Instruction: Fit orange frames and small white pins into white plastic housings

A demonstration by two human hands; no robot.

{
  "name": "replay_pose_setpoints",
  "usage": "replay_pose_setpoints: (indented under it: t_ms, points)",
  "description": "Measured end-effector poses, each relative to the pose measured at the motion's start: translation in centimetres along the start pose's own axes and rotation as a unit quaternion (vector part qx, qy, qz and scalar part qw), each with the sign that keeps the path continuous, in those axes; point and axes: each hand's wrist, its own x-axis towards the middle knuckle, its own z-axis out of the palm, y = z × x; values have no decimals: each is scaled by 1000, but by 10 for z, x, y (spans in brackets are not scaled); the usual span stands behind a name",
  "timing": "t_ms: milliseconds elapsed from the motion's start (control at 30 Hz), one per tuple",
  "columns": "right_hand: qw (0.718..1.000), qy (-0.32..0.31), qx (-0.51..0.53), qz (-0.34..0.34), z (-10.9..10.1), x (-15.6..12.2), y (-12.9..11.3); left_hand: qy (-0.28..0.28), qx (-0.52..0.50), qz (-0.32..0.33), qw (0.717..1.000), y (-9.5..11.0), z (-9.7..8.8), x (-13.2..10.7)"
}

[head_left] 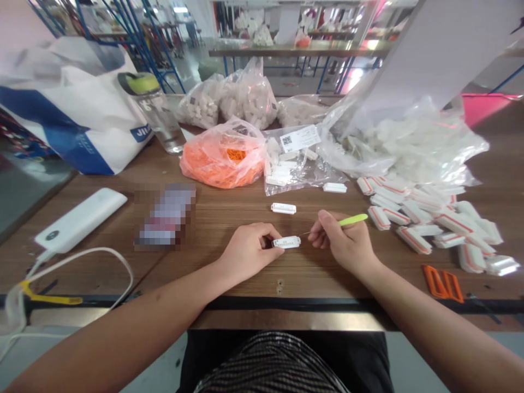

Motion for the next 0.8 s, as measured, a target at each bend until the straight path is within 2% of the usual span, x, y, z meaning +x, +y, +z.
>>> replay_pose_setpoints:
  t_ms: [467,667,800]
  points:
    - [999,-34,-14,-7,2,-1,1,-1,2,1,1000,1,-1,0]
    - [999,-35,-34,22,3,1,0,-7,0,-4,1000,2,-1,0]
    - [994,-48,-87,-45,2,-5,0,-3,0,1,1000,0,0,0]
